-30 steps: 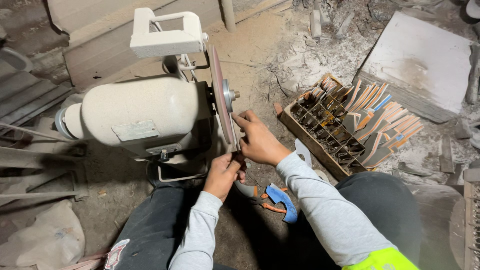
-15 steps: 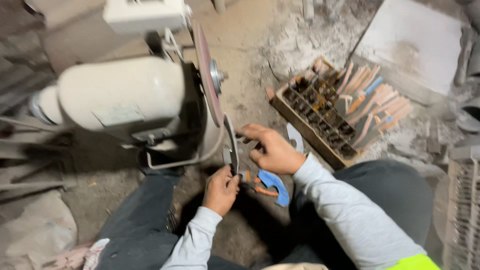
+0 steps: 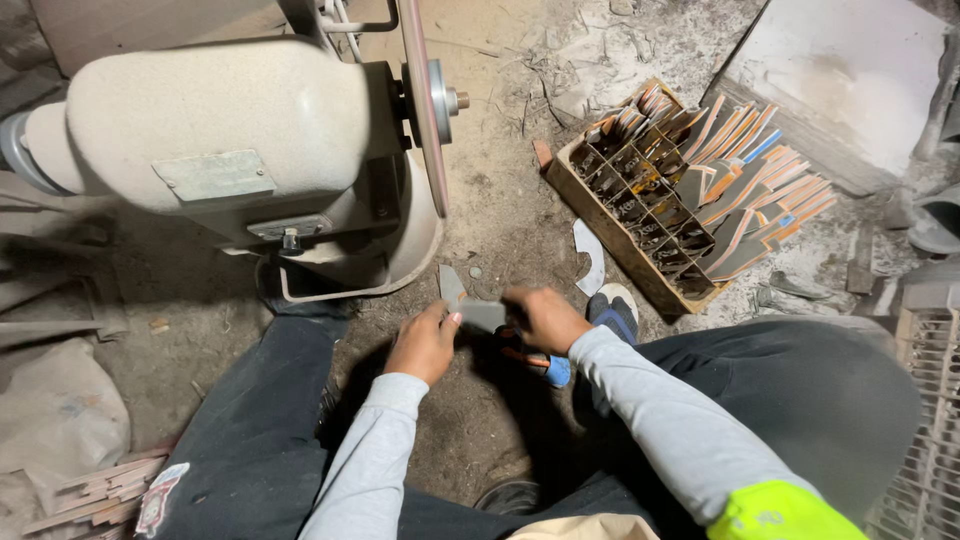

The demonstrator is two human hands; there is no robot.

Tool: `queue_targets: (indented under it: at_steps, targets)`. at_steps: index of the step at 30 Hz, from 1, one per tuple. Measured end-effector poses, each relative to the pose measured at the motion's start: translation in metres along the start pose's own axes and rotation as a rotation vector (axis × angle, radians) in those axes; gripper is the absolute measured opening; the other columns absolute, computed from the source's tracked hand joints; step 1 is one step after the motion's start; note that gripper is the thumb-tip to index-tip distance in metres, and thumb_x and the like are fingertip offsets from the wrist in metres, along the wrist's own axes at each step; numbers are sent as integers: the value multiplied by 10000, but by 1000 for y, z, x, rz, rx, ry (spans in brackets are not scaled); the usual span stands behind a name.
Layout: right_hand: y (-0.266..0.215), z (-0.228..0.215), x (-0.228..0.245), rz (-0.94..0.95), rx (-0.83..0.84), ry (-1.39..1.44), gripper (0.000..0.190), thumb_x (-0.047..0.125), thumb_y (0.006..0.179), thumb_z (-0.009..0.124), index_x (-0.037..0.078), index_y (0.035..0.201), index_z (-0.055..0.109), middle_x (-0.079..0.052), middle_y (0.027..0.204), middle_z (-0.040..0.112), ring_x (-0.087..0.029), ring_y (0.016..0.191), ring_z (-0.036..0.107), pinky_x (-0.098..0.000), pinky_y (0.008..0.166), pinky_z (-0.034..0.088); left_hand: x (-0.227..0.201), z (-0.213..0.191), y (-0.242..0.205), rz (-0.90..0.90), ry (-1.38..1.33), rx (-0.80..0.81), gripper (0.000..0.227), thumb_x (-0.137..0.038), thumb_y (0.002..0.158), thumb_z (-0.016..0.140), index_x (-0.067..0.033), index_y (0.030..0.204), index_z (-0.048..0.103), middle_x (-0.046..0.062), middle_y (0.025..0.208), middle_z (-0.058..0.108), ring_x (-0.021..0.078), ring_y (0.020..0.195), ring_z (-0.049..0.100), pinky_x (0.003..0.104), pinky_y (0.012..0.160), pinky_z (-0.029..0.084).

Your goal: The person sits on the floor and uses a bench grinder to smooth the edges of several small plastic pieces. They handle each piece individually, pressing it against the spinning wheel, then set it aside on the floor or into a nearby crate.

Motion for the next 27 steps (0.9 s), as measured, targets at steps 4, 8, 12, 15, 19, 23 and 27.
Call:
queue_targets:
  at_steps: [4, 8, 12, 15, 19, 23, 27]
  targets:
    - [-11, 65, -127, 497, 205, -202, 373, 140, 739, 777, 33, 1093, 727, -244, 1078, 725, -400, 1047, 690, -449, 932, 553, -9, -21, -8, 47, 59, -47, 562, -371, 969, 603, -56, 1427, 522, 187, 1245, 678, 374, 1238, 567, 473, 1044, 457]
    - [-38, 108, -167, 627, 54, -49, 430, 111, 712, 764, 88, 1140, 733, -229, 1075, 733, -391, 1034, 698, -456, 932, 553, -14, -20, -21, 147, 167, -68, 578, -374, 974, 646, -37, 1431, 536, 300, 1347, 553, 467, 1298, 489, 521, 1049, 408]
    - [-57, 121, -164, 726, -170, -149, 799, 179, 557, 955, -34, 1251, 621, -350, 1183, 614, -509, 1044, 627, -523, 880, 531, -12, -16, -29, 14, 206, 87, 556, -384, 957, 633, -64, 1403, 545, 232, 1401, 555, 418, 1288, 539, 489, 1069, 440]
    - [-56, 132, -163, 831, -141, -55, 833, 305, 565, 987, -51, 1201, 585, -302, 1128, 652, -446, 1026, 652, -479, 886, 538, -12, -8, -24, -46, 213, 148, 548, -383, 955, 621, -75, 1403, 547, 187, 1420, 578, 390, 1287, 567, 471, 1075, 460]
    - [-42, 130, -145, 752, 144, 56, 567, 401, 682, 884, 74, 1110, 708, -229, 1070, 726, -375, 1042, 706, -450, 937, 552, -5, 20, -4, 0, 95, 35, 602, -381, 942, 653, -75, 1439, 507, 191, 1424, 565, 382, 1285, 547, 469, 1060, 450]
    - [-1, 87, -60, 391, -33, 69, 450, 201, 718, 790, 18, 1103, 648, -277, 980, 719, -445, 989, 691, -497, 874, 548, 25, 54, 14, -176, -261, -11, 614, -372, 957, 632, -112, 1483, 453, 164, 1380, 582, 327, 1199, 574, 459, 969, 489]
    - [-12, 28, 55, 153, -41, 142, 508, 117, 792, 679, 12, 1269, 540, -283, 969, 711, -477, 957, 676, -530, 846, 541, 46, 72, 9, -350, -801, 2, 632, -364, 973, 612, -148, 1527, 398, 136, 1336, 599, 271, 1114, 601, 449, 879, 527]
Point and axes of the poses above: each hand's wrist, its own y-axis towards the middle knuckle, its own z-axis out of the palm, x = y × z, the point moved 7 cm from there along y, towards the middle knuckle
